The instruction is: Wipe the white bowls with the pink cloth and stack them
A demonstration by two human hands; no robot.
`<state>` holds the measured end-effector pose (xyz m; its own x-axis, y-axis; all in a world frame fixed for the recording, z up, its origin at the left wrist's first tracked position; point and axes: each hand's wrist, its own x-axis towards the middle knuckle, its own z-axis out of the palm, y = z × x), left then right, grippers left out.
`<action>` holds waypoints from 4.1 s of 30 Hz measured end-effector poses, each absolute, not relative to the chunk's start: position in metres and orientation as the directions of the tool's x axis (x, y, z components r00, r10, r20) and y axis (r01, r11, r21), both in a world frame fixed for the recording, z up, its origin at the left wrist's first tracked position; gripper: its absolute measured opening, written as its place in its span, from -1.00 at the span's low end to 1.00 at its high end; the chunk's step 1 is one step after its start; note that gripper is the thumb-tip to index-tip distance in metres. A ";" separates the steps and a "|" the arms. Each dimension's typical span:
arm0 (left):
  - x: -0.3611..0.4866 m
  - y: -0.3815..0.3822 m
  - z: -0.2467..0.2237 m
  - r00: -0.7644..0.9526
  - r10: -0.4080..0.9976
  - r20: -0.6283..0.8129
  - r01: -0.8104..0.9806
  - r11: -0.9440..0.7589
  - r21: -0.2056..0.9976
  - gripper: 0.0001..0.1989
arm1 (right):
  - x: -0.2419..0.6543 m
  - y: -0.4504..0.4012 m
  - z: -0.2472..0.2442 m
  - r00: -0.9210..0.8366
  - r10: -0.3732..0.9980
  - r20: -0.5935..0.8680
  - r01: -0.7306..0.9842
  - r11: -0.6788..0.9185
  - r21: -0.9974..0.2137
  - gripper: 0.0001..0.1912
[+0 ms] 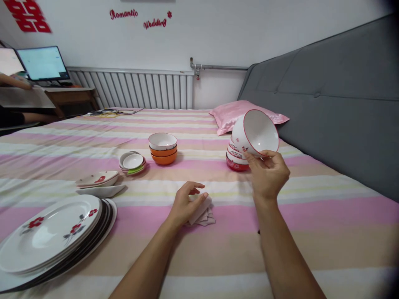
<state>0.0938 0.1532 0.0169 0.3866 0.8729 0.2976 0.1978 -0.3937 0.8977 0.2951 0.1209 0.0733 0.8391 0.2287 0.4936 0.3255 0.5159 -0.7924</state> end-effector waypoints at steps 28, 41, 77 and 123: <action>0.089 0.159 0.014 0.404 0.868 0.289 0.285 -0.420 0.861 -0.77 | 0.319 0.140 0.058 0.921 0.055 0.386 0.336 0.389 -0.858 -0.55; 0.087 0.162 0.011 0.348 0.910 0.226 0.346 -0.348 0.871 -0.75 | 0.359 0.170 0.097 0.855 0.276 0.439 0.513 -0.327 -0.794 -0.61; 0.086 0.161 0.008 0.349 0.921 0.175 0.378 -0.309 0.873 -0.73 | 0.371 0.187 0.078 0.746 0.518 0.418 0.652 -0.442 -0.616 -0.24; 0.070 0.160 0.014 0.299 0.953 0.044 0.439 -0.178 0.881 -0.75 | 0.118 0.308 0.070 -0.099 0.863 0.495 0.932 0.255 -0.258 -0.72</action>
<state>0.0701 0.1598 0.0142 0.2986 0.9534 0.0436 0.4393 -0.1778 0.8806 0.1175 0.3075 0.0702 -0.0985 0.8632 0.4951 0.9319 0.2546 -0.2584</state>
